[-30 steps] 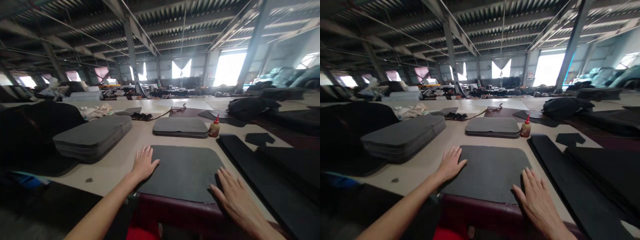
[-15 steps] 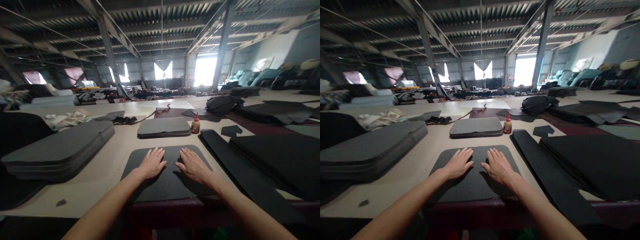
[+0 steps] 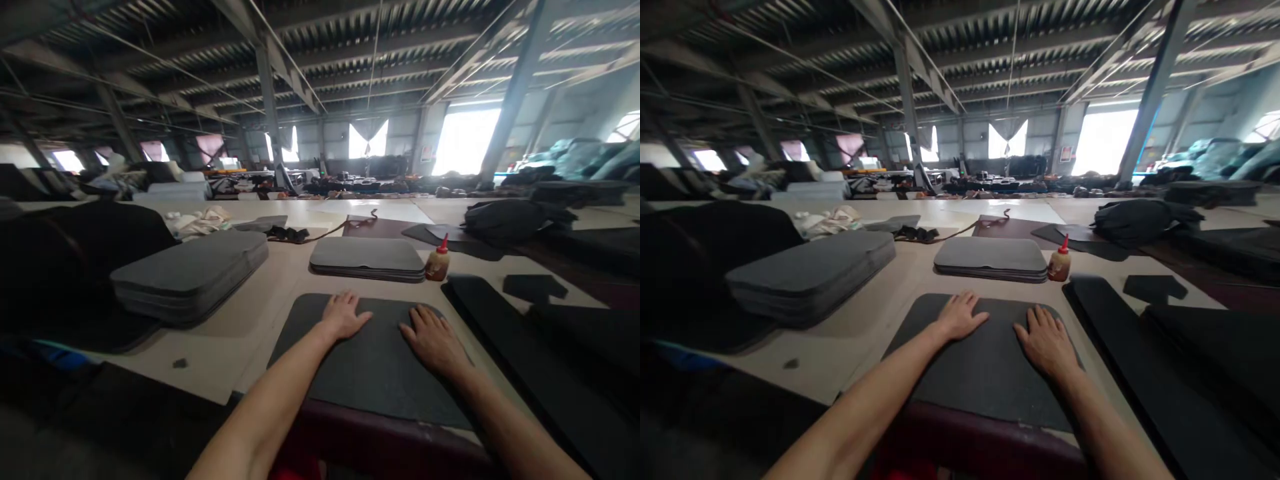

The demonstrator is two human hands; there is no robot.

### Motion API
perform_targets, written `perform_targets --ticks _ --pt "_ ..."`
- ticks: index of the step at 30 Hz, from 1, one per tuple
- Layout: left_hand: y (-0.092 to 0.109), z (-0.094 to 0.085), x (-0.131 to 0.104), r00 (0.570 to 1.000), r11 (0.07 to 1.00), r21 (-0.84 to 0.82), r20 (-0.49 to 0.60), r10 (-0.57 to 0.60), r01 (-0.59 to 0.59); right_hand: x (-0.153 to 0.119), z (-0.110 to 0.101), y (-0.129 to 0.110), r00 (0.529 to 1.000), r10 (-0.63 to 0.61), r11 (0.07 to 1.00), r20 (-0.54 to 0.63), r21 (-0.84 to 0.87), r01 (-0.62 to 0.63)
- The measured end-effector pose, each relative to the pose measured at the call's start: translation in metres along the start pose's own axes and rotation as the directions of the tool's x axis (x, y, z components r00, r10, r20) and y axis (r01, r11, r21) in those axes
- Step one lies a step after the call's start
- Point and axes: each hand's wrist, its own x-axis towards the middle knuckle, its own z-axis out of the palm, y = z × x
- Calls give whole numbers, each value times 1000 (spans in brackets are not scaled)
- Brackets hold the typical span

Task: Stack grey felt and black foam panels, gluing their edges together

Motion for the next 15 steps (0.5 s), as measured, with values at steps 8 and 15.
perform_targets --ticks 8,15 --pt "-83 -17 -54 944 940 89 -50 -327 330 1 6 4 999 -24 999 -45 34 25" --pt "-102 -39 -102 901 885 166 -72 -429 434 3 -19 9 995 -91 982 32 171 84"
